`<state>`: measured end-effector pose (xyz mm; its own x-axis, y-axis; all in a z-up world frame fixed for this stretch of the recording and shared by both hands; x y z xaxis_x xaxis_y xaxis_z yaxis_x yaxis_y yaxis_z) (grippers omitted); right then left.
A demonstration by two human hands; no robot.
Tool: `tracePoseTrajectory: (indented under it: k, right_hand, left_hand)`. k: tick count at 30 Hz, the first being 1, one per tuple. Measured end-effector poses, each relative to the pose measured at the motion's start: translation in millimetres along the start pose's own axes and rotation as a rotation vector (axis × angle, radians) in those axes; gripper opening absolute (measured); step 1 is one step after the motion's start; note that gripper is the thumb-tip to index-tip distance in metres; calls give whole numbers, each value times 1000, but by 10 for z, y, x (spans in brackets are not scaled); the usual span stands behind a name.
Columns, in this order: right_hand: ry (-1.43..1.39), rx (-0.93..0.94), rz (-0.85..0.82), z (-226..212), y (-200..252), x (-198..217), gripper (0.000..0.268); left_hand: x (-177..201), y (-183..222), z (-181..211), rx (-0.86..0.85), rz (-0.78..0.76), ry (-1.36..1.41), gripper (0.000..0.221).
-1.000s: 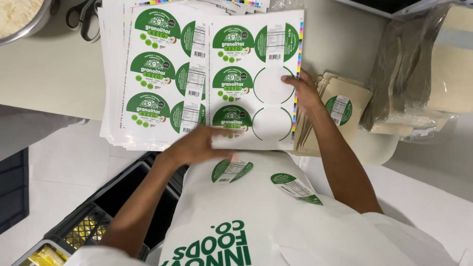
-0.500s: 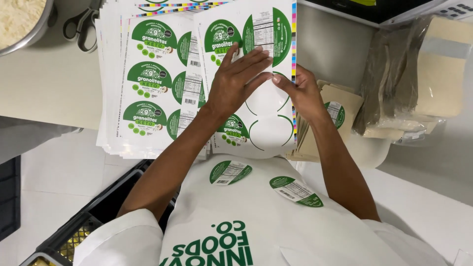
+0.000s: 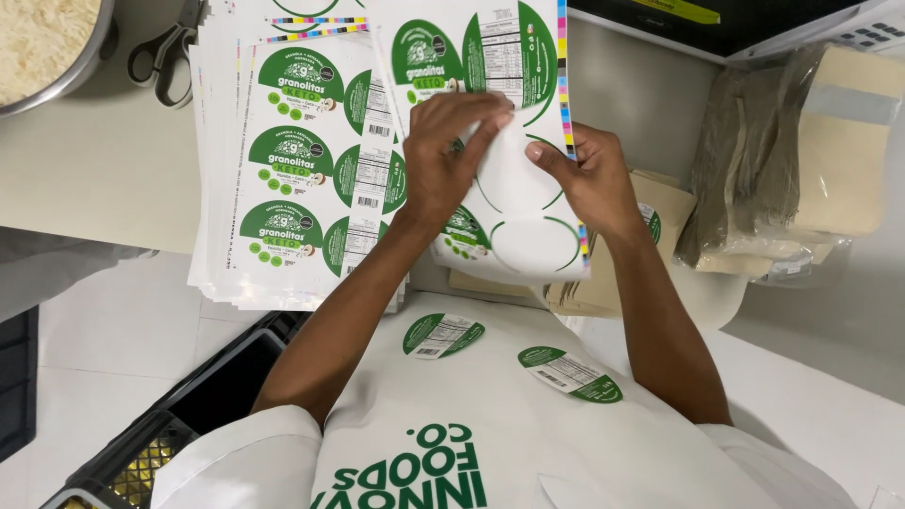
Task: Peeling circular product labels from a sheet and applying them to the center of flat paper bags.
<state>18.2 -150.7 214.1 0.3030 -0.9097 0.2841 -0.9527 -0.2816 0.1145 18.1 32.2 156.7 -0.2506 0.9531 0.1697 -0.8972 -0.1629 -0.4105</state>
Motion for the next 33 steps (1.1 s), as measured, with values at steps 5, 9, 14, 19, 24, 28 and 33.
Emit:
tracePoseTrajectory:
  k: [5, 9, 14, 19, 24, 28, 33]
  right_hand:
    - [151, 26, -4, 19, -51, 348, 25]
    - [42, 3, 209, -110, -278, 449, 18]
    - [-424, -201, 218, 963, -1006, -90, 22]
    - [-483, -441, 133, 1562, -1312, -783, 20]
    - [-702, -404, 30, 1141, -1406, -750, 43]
    - [-490, -444, 42, 938, -914, -588, 58]
    - [-198, -421, 15, 1212, -81, -284, 37]
  left_hand:
    - [530, -230, -127, 401, 298, 434, 14]
    - [1387, -308, -102, 464, 758, 506, 22]
    - [1845, -42, 203, 402, 807, 342, 29]
    - [1791, 317, -100, 420, 781, 444, 26]
    - [1415, 372, -69, 487, 663, 322, 22]
    - [955, 501, -1, 420, 464, 151, 17]
    - [281, 762, 35, -36, -288, -266, 15]
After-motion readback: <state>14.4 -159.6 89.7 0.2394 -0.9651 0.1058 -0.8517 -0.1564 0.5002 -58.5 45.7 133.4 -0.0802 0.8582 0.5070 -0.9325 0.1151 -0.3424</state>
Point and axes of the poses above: each hand's wrist, its own y-axis away from the middle knuckle, its own x-axis out of the back of the hand, z = x × y, the point moved 2 cm from there along -y, towards the middle knuckle, and after that the axes turned 7 degrees about x, right-handed, at the moved point
